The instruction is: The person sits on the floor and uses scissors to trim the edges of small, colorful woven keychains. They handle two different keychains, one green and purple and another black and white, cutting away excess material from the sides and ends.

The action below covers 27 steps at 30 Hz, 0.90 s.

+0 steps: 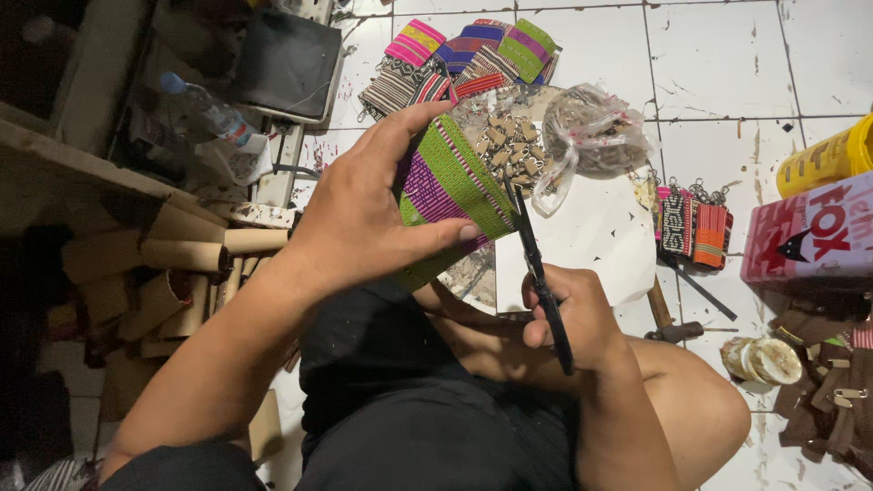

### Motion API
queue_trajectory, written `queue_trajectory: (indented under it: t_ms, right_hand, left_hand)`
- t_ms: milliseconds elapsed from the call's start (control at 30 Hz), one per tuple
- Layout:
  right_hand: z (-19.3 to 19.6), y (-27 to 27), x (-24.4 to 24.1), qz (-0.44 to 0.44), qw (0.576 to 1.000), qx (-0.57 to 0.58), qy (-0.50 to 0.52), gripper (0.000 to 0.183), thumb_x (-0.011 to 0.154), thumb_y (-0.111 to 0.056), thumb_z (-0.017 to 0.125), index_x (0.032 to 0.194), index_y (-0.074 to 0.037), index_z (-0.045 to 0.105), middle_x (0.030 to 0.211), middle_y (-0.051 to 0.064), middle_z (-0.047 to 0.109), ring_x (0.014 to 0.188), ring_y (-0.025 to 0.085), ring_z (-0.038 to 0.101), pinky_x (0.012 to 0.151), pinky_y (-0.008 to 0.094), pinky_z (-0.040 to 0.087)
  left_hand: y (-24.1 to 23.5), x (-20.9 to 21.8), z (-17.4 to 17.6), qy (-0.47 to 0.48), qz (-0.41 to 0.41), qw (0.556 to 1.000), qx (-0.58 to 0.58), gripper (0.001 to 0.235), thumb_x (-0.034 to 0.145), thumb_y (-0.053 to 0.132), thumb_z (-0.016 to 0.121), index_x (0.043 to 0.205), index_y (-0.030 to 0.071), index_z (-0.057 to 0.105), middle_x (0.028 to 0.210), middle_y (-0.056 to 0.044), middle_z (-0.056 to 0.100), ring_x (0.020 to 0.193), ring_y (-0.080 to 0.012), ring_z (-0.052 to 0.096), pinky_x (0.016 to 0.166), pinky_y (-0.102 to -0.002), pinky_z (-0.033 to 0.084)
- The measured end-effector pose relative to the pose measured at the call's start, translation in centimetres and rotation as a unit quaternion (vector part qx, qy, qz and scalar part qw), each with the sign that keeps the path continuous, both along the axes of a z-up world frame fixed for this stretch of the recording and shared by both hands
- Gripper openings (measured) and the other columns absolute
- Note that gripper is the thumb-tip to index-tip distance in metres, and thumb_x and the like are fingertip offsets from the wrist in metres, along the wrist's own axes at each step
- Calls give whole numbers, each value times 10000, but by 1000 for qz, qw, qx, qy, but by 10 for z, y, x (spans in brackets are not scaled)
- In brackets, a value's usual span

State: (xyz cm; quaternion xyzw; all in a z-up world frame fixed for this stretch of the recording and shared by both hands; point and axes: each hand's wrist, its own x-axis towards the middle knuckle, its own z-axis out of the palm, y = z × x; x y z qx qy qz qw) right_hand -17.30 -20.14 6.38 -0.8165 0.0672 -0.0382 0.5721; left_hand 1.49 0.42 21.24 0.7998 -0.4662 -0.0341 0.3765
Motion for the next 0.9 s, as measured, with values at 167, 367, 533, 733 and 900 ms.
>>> queue_trajectory:
  t_ms: [167, 367, 533, 733, 900]
  right_hand:
    - [-3, -3, -2, -1, 1000, -2, 10, 762, 599, -905, 561, 716, -152, 551, 592, -92, 464, 588, 37, 398, 543, 234, 348]
    - [-1, -5, -2, 5, 1000, -24, 15, 779, 587, -930, 521, 714, -162, 539, 585, -80, 508, 600, 55, 430, 547, 247, 358]
    - [-17, -10, -2, 2, 999, -41, -8, 662, 616, -820, 628, 682, -169, 530, 632, -96, 461, 652, 54, 396, 560, 259, 328]
    - [-41, -10, 1, -76, 993, 93, -15, 827, 609, -875, 614, 852, -88, 683, 635, -7, 606, 587, 75, 533, 529, 241, 409]
    - [-28, -6, 10, -115, 979, 139, -90, 355, 853, -260, 843, 993, 41, 718, 623, 120, 690, 530, 172, 680, 581, 254, 545]
  left_hand:
    - [0, 2, 3, -21, 4, 999, 26, 904, 745, 417, 921, 1467, 146, 450, 1398, -99, 629, 1251, -283, 646, 975, -386, 494]
    - [2, 4, 3, -32, -1, 999, 28, 924, 740, 421, 932, 1478, 148, 448, 1405, -111, 626, 1267, -286, 640, 996, -392, 492]
    - [2, 5, 0, -29, 1, 999, 30, 931, 731, 409, 935, 1483, 152, 450, 1423, -104, 620, 1287, -280, 631, 1014, -387, 484]
    - [-3, 0, -20, 29, -14, 998, 52, 910, 759, 405, 911, 1479, 134, 425, 1407, -139, 627, 1228, -306, 654, 1004, -412, 507]
    - [-18, -19, -45, 90, -135, 987, 7, 709, 800, 193, 873, 1356, -64, 517, 1106, -274, 685, 1002, -442, 728, 886, -550, 594]
